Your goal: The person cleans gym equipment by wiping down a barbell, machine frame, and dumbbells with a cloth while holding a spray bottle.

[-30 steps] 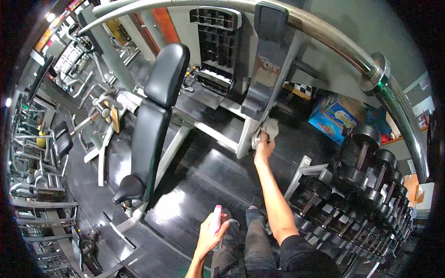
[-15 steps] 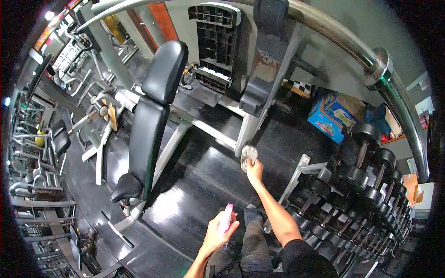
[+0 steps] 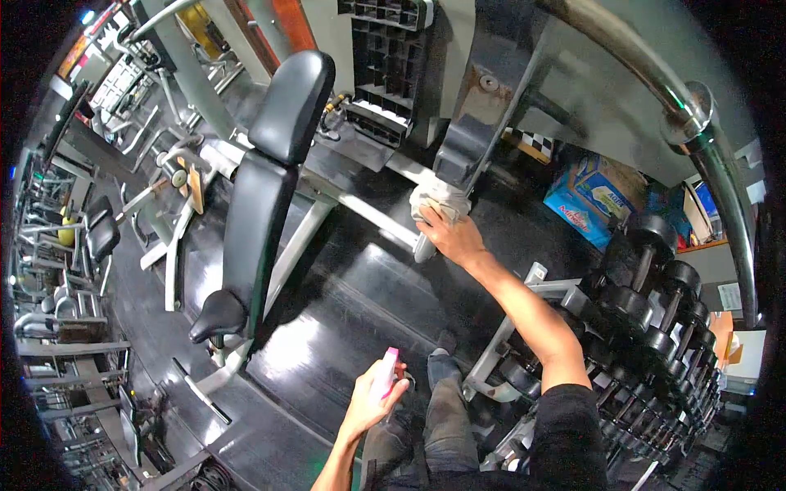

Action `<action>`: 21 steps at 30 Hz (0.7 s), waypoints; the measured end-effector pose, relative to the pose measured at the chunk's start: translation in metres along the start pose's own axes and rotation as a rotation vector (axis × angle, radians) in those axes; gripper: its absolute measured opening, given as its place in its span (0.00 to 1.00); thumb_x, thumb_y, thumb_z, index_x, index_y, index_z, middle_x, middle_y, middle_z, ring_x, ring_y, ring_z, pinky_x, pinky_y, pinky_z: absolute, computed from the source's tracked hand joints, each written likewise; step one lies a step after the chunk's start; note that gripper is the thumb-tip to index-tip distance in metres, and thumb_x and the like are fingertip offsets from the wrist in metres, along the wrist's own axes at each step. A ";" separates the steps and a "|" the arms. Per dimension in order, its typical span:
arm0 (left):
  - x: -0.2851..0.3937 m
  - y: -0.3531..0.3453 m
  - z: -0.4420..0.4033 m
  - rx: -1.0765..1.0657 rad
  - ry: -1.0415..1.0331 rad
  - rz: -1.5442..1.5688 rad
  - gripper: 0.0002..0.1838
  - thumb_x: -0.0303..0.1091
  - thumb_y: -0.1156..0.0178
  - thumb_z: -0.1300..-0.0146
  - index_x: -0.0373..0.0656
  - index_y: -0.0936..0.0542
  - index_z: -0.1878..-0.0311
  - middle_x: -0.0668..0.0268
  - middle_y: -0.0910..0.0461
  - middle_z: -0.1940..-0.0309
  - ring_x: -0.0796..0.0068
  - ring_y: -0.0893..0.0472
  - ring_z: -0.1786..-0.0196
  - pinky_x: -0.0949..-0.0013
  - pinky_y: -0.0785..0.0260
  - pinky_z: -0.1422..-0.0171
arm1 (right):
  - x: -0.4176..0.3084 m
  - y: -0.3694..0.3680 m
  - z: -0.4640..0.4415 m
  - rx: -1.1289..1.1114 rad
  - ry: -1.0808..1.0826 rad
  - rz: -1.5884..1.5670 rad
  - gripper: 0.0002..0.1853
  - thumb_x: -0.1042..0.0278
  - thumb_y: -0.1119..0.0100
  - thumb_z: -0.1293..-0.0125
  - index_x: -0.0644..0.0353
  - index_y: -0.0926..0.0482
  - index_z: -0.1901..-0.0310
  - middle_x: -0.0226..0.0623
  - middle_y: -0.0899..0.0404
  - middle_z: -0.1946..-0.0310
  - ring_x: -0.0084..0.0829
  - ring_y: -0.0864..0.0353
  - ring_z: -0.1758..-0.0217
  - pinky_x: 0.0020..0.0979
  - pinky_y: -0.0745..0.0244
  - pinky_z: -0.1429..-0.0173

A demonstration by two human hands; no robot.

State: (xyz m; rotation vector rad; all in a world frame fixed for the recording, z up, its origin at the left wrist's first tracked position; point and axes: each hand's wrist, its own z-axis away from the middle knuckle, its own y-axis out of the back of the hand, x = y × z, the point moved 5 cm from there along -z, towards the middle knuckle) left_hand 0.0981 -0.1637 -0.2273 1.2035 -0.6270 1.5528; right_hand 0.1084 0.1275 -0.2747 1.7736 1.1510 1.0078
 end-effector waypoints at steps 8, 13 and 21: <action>-0.005 -0.007 0.004 -0.036 -0.044 -0.081 0.26 0.34 0.36 0.43 0.40 0.30 0.42 0.60 0.22 0.56 0.74 0.22 0.60 0.70 0.29 0.53 | -0.054 -0.178 0.093 -0.250 0.038 -0.201 0.12 0.65 0.49 0.45 0.51 0.18 0.60 0.32 0.23 0.62 0.36 0.23 0.56 0.37 0.23 0.60; 0.005 -0.006 0.012 0.038 -0.036 0.025 0.14 0.30 0.37 0.43 0.39 0.23 0.54 0.67 0.24 0.69 0.78 0.25 0.65 0.72 0.32 0.58 | -0.045 -0.148 0.158 -0.632 -0.630 -0.825 0.15 0.70 0.52 0.43 0.52 0.20 0.56 0.40 0.21 0.55 0.45 0.24 0.50 0.43 0.31 0.43; 0.000 -0.010 0.012 -0.022 -0.018 0.032 0.14 0.31 0.37 0.42 0.38 0.24 0.54 0.66 0.23 0.67 0.77 0.24 0.64 0.72 0.31 0.55 | -0.027 -0.068 0.230 0.056 -1.947 -2.170 0.24 0.69 0.51 0.46 0.58 0.30 0.44 0.36 0.26 0.49 0.34 0.26 0.48 0.34 0.33 0.40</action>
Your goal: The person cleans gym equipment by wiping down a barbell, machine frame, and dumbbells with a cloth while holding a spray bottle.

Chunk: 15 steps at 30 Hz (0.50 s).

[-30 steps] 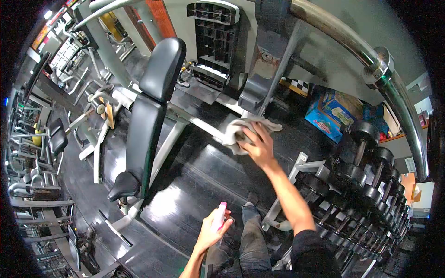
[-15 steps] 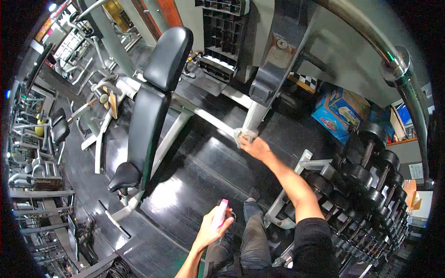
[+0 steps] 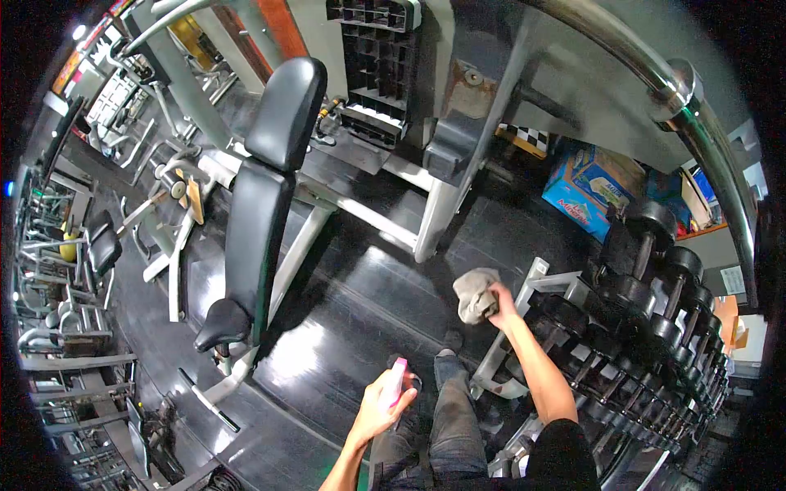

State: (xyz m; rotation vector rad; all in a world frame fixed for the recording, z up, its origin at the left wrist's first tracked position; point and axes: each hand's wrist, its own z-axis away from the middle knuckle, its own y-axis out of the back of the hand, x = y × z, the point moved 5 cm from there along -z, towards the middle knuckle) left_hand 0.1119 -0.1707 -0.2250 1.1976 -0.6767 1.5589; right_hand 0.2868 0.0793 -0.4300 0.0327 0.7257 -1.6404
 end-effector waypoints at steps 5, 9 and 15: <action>0.006 -0.004 -0.006 0.046 -0.104 -0.057 0.13 0.29 0.38 0.42 0.37 0.25 0.54 0.65 0.22 0.66 0.76 0.23 0.63 0.71 0.31 0.54 | -0.049 -0.082 0.027 -0.247 0.287 -0.211 0.20 0.62 0.55 0.37 0.57 0.32 0.45 0.35 0.27 0.47 0.33 0.28 0.43 0.38 0.32 0.39; -0.016 -0.008 -0.002 0.048 0.019 0.152 0.13 0.28 0.39 0.42 0.37 0.25 0.54 0.65 0.22 0.66 0.77 0.23 0.62 0.72 0.31 0.54 | -0.101 -0.138 0.038 -0.380 0.698 -0.243 0.18 0.61 0.56 0.37 0.60 0.28 0.49 0.34 0.24 0.52 0.32 0.22 0.50 0.37 0.26 0.48; -0.020 -0.009 0.000 0.066 0.062 0.209 0.12 0.26 0.41 0.39 0.35 0.27 0.53 0.67 0.24 0.68 0.80 0.25 0.65 0.75 0.31 0.57 | -0.130 -0.209 0.069 0.037 1.643 0.452 0.22 0.73 0.58 0.39 0.67 0.31 0.43 0.46 0.29 0.45 0.40 0.30 0.41 0.34 0.42 0.34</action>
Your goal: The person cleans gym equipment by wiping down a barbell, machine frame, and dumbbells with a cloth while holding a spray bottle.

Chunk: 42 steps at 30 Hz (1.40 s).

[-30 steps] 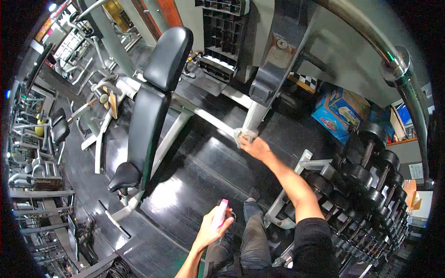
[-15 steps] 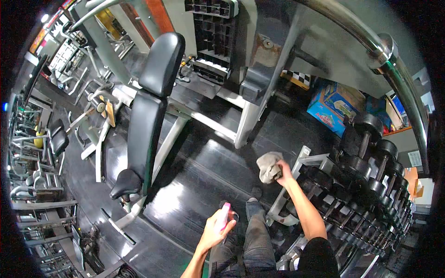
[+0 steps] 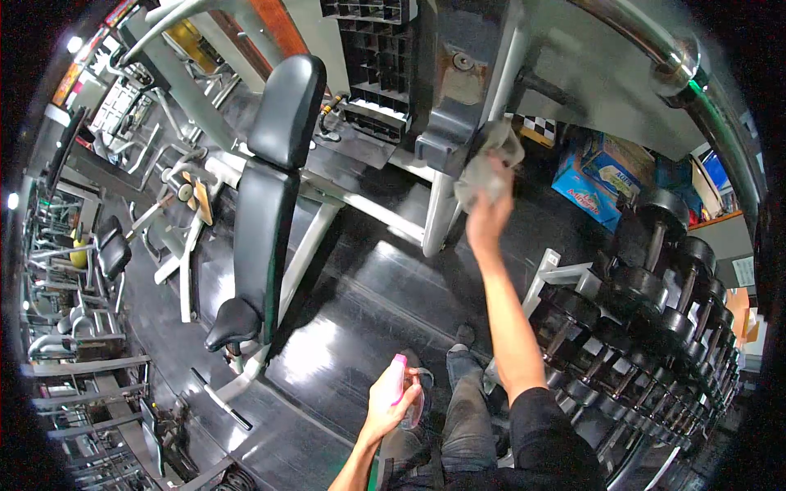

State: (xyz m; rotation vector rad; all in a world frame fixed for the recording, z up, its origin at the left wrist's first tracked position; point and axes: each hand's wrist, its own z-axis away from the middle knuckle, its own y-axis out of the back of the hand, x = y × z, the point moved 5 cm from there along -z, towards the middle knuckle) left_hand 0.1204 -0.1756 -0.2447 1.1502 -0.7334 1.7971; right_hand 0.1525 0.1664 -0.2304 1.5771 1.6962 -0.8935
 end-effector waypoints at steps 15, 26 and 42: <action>0.000 0.013 -0.008 0.040 -0.037 -0.060 0.11 0.24 0.42 0.39 0.35 0.27 0.53 0.68 0.24 0.68 0.81 0.24 0.67 0.76 0.30 0.60 | 0.211 0.004 0.255 0.352 -1.371 -0.622 0.15 0.77 0.58 0.41 0.61 0.27 0.53 0.43 0.22 0.61 0.40 0.21 0.55 0.37 0.22 0.50; 0.010 0.006 -0.017 0.002 -0.024 -0.005 0.11 0.25 0.42 0.38 0.34 0.28 0.54 0.67 0.25 0.70 0.82 0.25 0.69 0.77 0.30 0.63 | 0.061 -0.004 -0.014 0.226 -0.457 -0.549 0.28 0.74 0.52 0.43 0.64 0.37 0.38 0.40 0.30 0.45 0.34 0.30 0.42 0.34 0.36 0.38; 0.010 0.012 -0.012 0.011 -0.088 -0.167 0.12 0.25 0.40 0.41 0.34 0.27 0.54 0.67 0.24 0.69 0.81 0.25 0.67 0.76 0.31 0.60 | 0.301 -0.014 0.133 0.106 -1.180 -0.543 0.23 0.52 0.65 0.30 0.58 0.25 0.48 0.38 0.23 0.51 0.36 0.25 0.49 0.35 0.33 0.43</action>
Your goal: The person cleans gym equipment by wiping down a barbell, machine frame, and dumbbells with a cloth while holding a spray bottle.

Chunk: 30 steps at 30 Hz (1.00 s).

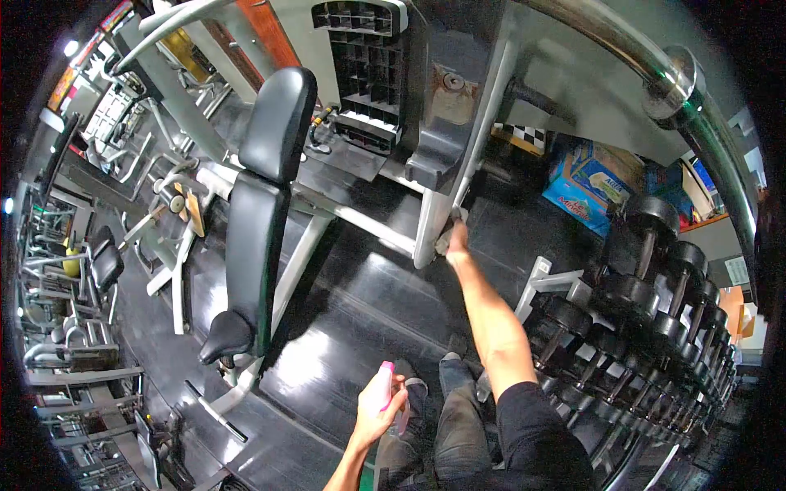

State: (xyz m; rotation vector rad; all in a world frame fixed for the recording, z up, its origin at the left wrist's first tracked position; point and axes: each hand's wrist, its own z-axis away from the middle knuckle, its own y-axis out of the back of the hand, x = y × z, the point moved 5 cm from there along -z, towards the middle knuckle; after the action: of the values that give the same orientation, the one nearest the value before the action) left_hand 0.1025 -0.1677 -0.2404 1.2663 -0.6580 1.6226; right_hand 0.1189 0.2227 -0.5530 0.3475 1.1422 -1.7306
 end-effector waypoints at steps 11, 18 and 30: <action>0.067 -0.003 0.017 -0.030 -0.100 0.082 0.12 0.25 0.43 0.38 0.33 0.29 0.53 0.67 0.25 0.71 0.83 0.26 0.73 0.78 0.32 0.67 | -0.212 -0.131 0.089 -0.167 0.477 0.108 0.17 0.58 0.63 0.29 0.59 0.27 0.51 0.34 0.22 0.60 0.33 0.23 0.58 0.36 0.27 0.51; 0.103 0.005 0.041 -0.046 -0.152 0.117 0.13 0.25 0.42 0.39 0.32 0.29 0.52 0.66 0.24 0.71 0.83 0.26 0.72 0.77 0.32 0.64 | -0.153 -0.082 0.243 -0.156 -0.126 -0.238 0.15 0.61 0.53 0.34 0.60 0.27 0.50 0.37 0.22 0.55 0.35 0.20 0.56 0.39 0.23 0.52; 0.169 -0.007 0.088 -0.180 -0.223 0.261 0.27 0.30 0.43 0.41 0.34 0.35 0.38 0.57 0.28 0.45 0.76 0.25 0.54 0.71 0.34 0.47 | -0.122 -0.062 0.469 -0.143 -0.136 -0.305 0.20 0.57 0.55 0.35 0.58 0.27 0.47 0.36 0.21 0.53 0.33 0.20 0.56 0.35 0.24 0.55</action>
State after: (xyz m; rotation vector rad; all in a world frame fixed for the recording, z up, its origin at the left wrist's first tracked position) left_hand 0.1428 -0.1803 -0.0544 1.2782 -1.1224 1.5985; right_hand 0.2465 -0.0858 -0.1966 -0.0352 1.2592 -1.8888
